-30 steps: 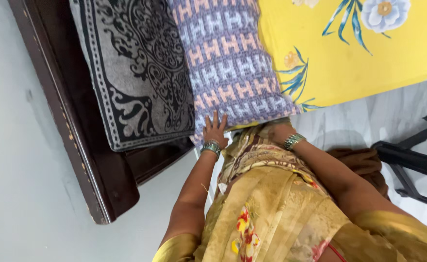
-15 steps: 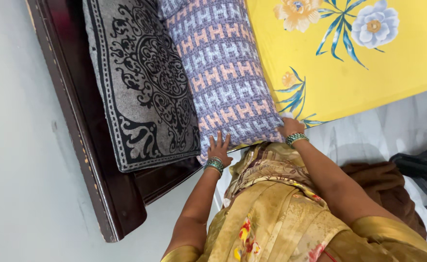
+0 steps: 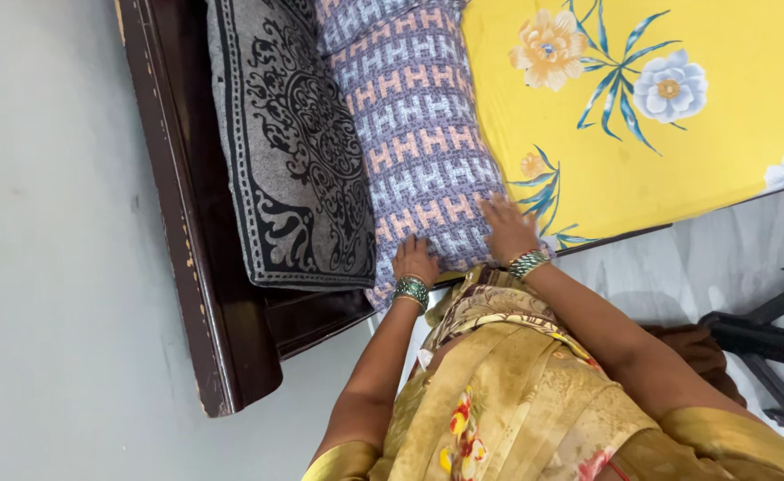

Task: The person arranges several patterned pillows on a bed with a yellow floral sheet. They repeatedly pick up, reposition, and smooth the pillows, then smooth the bedsheet. The person handles the pillows one at a time and adjusts their placement multiple times.

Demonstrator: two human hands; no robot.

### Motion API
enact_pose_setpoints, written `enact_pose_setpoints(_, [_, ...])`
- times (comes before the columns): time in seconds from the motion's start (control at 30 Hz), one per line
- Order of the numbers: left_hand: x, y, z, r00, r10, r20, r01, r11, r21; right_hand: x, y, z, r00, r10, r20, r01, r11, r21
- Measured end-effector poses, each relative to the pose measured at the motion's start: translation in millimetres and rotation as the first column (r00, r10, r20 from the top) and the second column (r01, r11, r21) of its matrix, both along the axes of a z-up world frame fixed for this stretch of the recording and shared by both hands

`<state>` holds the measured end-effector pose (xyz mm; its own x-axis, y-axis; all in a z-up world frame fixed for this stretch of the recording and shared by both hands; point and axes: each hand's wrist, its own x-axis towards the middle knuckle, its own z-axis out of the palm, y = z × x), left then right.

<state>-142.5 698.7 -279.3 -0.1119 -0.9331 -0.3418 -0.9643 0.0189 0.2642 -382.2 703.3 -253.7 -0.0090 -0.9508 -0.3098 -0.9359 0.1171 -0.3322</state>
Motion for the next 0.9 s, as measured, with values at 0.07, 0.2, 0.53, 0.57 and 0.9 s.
enact_pose_setpoints(0.07, [-4,-10,3,0.998,-0.068,-0.009,0.068,0.997,-0.042,17,-3,6,0.988,0.117,-0.098,-0.112,0.992,0.056])
enact_pose_setpoints(0.2, [6,-4,10,0.985,-0.141,0.099,0.114,0.965,0.238,34,12,6,0.982,0.181,-0.061,-0.145,0.913,0.38])
enact_pose_setpoints(0.53, [22,4,8,0.933,-0.325,0.156,0.255,0.901,0.35,20,31,4,0.958,0.246,-0.144,-0.142,0.849,0.508])
enact_pose_setpoints(0.57, [23,2,10,0.93,-0.332,0.158,0.254,0.891,0.376,19,29,5,0.961,0.241,-0.138,-0.136,0.842,0.522])
enact_pose_setpoints(0.9, [-5,0,8,0.949,-0.235,0.212,0.139,0.912,0.387,-11,13,-8,0.895,0.407,-0.183,-0.257,0.804,0.536])
